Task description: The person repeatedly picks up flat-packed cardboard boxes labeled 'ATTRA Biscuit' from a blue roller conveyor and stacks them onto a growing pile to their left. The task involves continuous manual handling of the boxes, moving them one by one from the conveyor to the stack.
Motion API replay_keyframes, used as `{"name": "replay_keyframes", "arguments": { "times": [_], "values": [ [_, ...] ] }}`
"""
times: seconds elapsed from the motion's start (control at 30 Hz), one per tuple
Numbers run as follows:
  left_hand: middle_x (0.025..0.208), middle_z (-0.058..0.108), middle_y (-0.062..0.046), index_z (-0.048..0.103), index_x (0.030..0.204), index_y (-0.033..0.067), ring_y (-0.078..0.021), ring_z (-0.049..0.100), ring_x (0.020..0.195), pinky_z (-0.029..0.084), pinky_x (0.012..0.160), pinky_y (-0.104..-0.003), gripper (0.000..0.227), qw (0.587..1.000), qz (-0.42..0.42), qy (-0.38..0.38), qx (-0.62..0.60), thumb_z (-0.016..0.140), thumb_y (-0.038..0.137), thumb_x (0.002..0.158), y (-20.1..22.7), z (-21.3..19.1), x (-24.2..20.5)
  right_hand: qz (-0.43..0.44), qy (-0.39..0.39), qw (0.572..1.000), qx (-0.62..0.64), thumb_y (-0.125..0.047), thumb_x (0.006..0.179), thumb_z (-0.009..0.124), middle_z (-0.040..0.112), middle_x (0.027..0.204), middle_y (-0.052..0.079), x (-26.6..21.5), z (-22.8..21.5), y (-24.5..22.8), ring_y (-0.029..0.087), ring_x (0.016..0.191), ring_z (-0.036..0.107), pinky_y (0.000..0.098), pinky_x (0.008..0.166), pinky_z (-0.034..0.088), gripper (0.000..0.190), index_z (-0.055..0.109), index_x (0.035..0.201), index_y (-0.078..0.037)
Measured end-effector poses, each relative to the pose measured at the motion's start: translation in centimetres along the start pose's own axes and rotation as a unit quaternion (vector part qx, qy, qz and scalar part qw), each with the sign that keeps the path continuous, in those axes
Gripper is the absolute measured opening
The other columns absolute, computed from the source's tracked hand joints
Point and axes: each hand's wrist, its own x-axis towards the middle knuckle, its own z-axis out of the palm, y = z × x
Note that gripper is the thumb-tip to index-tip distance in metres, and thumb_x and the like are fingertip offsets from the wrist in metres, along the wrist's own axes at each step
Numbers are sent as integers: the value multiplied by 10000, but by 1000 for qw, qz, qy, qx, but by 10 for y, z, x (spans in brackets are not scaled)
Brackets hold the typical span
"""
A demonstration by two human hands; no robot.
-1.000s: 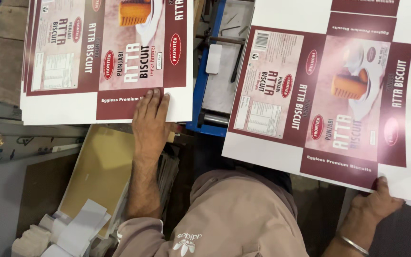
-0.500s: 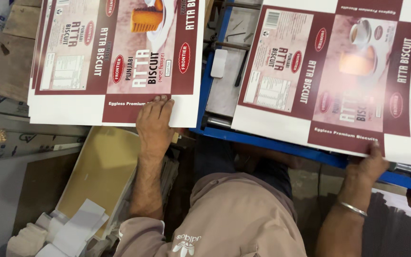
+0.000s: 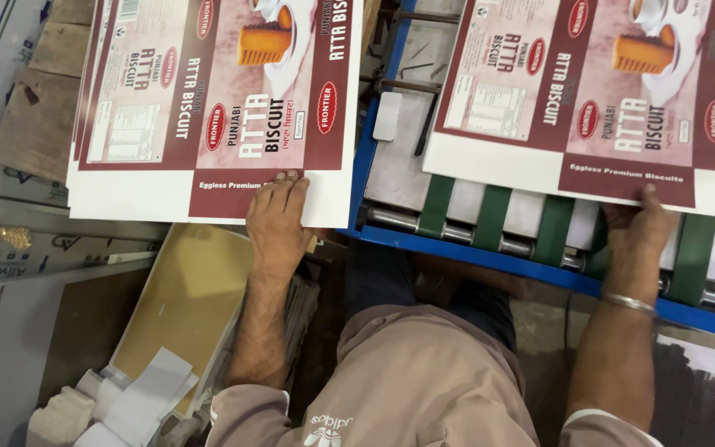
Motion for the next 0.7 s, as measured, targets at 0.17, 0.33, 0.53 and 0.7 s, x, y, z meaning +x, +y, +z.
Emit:
{"name": "replay_keyframes", "arguments": {
  "times": [0.17, 0.33, 0.53, 0.7],
  "values": [
    [1304, 682, -143, 675, 1310, 56, -338, 628, 1211, 495, 1007, -473, 589, 995, 8, -81, -60, 773, 28, 730, -23, -21, 3, 91, -17, 990, -111, -205, 1107, 482, 630, 1168, 211, -74, 51, 12, 323, 1070, 693, 417, 954, 639, 340, 520, 1330, 48],
    [1332, 689, -124, 664, 1328, 49, -316, 652, 1218, 521, 1031, -446, 505, 988, -23, 3, -150, 735, 34, 828, -11, -19, 23, 114, -154, 970, -147, -184, 1065, 544, 627, 1327, 259, -150, 100, 26, 346, 1155, 682, 382, 934, 643, 414, 520, 1386, 76],
    [1329, 631, -199, 584, 1364, -42, -339, 557, 1300, 378, 1170, -544, 658, 980, 127, -135, -70, 749, 211, 779, 126, 33, 34, 64, -335, 939, -42, -129, 1087, 570, 619, 1252, 151, -188, 117, 62, 276, 1147, 650, 394, 961, 600, 286, 556, 1336, 13],
    [1443, 541, -207, 520, 1409, -9, -352, 445, 1404, 250, 1203, -606, 741, 964, 132, -205, -109, 714, 465, 874, 129, 24, 27, 112, -105, 987, 52, -63, 1119, 607, 596, 1208, 93, -155, 92, 67, 218, 1090, 630, 387, 899, 589, 274, 520, 1376, -26]
  ]
}}
